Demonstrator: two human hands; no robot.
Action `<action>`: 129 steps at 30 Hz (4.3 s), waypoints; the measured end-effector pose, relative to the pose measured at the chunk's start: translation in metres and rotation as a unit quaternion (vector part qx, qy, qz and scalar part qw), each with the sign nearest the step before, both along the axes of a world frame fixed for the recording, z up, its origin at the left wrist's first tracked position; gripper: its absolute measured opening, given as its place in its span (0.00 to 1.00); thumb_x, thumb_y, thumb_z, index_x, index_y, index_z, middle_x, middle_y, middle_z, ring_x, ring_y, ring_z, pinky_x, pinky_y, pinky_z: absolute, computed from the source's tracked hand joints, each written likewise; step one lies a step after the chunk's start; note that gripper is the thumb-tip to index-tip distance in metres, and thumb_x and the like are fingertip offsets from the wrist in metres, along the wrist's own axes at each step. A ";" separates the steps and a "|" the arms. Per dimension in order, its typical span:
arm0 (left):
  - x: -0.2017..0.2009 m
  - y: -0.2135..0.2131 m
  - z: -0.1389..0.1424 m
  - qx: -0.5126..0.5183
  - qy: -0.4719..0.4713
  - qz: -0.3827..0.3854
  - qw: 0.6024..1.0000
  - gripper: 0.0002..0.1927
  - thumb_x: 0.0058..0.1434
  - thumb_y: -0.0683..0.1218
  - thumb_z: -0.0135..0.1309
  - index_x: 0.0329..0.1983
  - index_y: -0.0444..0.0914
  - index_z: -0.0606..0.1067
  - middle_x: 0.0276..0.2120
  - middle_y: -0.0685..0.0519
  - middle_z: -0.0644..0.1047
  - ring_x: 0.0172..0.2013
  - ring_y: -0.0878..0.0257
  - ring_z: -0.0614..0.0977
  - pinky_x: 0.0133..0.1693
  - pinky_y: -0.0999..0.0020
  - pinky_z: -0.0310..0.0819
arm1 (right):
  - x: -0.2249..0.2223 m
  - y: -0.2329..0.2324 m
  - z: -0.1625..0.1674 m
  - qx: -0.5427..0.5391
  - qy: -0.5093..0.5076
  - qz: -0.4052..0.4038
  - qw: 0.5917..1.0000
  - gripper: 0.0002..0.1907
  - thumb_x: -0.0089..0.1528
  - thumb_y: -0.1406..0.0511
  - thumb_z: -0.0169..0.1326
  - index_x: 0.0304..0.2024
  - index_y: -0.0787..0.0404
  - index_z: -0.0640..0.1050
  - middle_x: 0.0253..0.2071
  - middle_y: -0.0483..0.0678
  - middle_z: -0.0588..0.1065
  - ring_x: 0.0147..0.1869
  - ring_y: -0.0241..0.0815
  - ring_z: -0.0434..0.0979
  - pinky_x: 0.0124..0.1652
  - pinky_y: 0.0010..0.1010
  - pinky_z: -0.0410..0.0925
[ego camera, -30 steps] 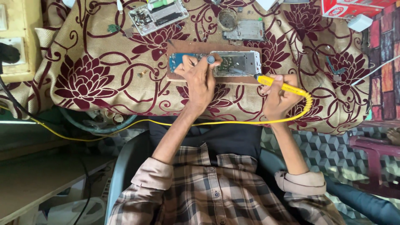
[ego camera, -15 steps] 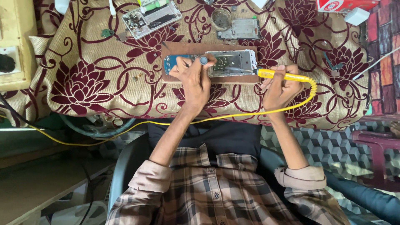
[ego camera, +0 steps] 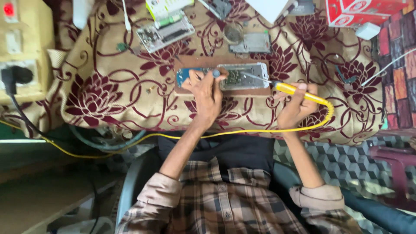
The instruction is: The person solders a circuit board using a soldering iron and solder wire. They hold the board with a tool while applying heat and solder to various points on the board.
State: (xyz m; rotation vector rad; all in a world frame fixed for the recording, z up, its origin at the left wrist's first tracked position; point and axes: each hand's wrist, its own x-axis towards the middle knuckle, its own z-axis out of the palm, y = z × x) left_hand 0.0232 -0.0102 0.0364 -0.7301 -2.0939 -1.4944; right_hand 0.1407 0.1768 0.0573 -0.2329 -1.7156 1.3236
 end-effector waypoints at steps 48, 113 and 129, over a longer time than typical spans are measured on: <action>0.007 -0.025 -0.012 -0.073 0.019 -0.136 0.988 0.28 0.37 0.29 0.43 0.45 0.38 0.70 0.38 0.57 0.77 0.37 0.58 0.65 0.47 0.59 0.48 | -0.023 0.030 -0.038 -0.581 0.087 0.163 0.793 0.19 0.72 0.52 0.49 0.40 0.60 0.78 0.35 0.46 0.76 0.43 0.41 0.74 0.51 0.35 0.67; 0.014 -0.015 -0.037 0.106 -0.108 -0.209 0.966 0.21 0.54 0.24 0.33 0.47 0.29 0.71 0.47 0.41 0.80 0.44 0.56 0.84 0.45 0.67 0.81 | -0.103 0.000 -0.034 0.025 -0.103 -0.107 0.989 0.10 0.72 0.66 0.47 0.41 0.68 0.75 0.37 0.61 0.82 0.37 0.43 0.86 0.34 0.29 0.78; 0.014 -0.016 -0.021 0.066 -0.067 -0.185 0.978 0.19 0.52 0.24 0.40 0.44 0.30 0.72 0.46 0.46 0.81 0.37 0.57 0.72 0.39 0.66 0.73 | -0.089 -0.019 -0.005 0.252 -0.076 -0.168 0.950 0.09 0.71 0.68 0.52 0.35 0.62 0.72 0.25 0.49 0.78 0.23 0.33 0.75 0.23 0.25 0.61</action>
